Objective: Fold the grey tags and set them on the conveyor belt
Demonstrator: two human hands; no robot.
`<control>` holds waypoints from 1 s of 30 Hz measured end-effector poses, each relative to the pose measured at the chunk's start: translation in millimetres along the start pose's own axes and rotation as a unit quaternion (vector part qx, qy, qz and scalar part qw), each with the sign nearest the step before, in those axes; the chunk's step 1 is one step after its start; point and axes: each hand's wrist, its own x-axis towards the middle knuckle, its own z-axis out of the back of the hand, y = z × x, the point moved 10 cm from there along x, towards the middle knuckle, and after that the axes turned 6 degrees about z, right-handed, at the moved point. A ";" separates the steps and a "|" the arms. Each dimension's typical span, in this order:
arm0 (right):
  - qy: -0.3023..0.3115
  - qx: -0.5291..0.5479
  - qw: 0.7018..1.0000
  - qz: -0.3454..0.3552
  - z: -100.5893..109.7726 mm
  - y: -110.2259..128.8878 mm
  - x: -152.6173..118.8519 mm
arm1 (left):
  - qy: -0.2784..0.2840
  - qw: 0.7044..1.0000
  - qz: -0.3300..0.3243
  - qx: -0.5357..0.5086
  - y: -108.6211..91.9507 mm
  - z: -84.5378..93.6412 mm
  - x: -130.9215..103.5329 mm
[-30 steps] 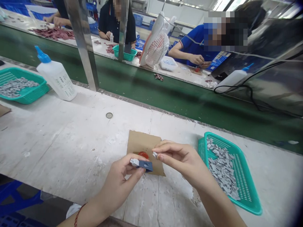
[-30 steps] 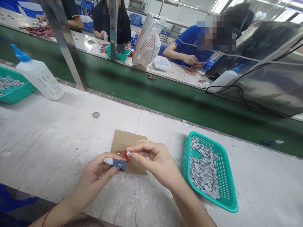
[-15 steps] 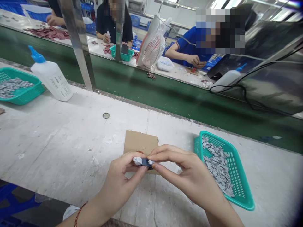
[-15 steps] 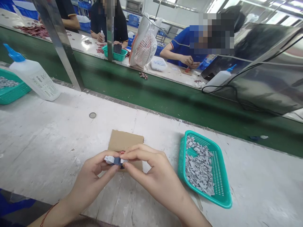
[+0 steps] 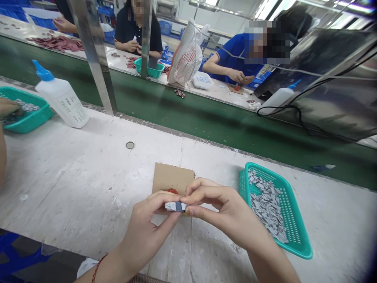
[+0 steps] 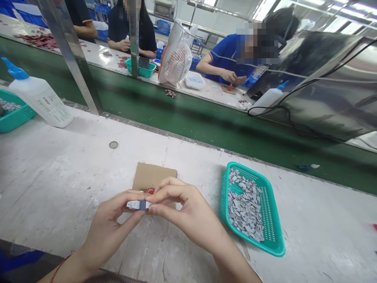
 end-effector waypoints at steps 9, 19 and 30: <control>0.033 0.196 0.980 -0.019 -23.5 -5.8 2.1 | -0.023 0.991 -0.104 0.085 -29.2 5.0 0.1; 0.012 0.265 0.964 -0.031 -33.0 -18.4 3.6 | -0.025 0.999 -0.024 0.016 -19.6 -3.2 6.9; -0.225 -0.059 0.972 -0.004 98.9 -13.8 -24.9 | 0.044 0.968 0.122 -0.214 1.6 -18.7 17.2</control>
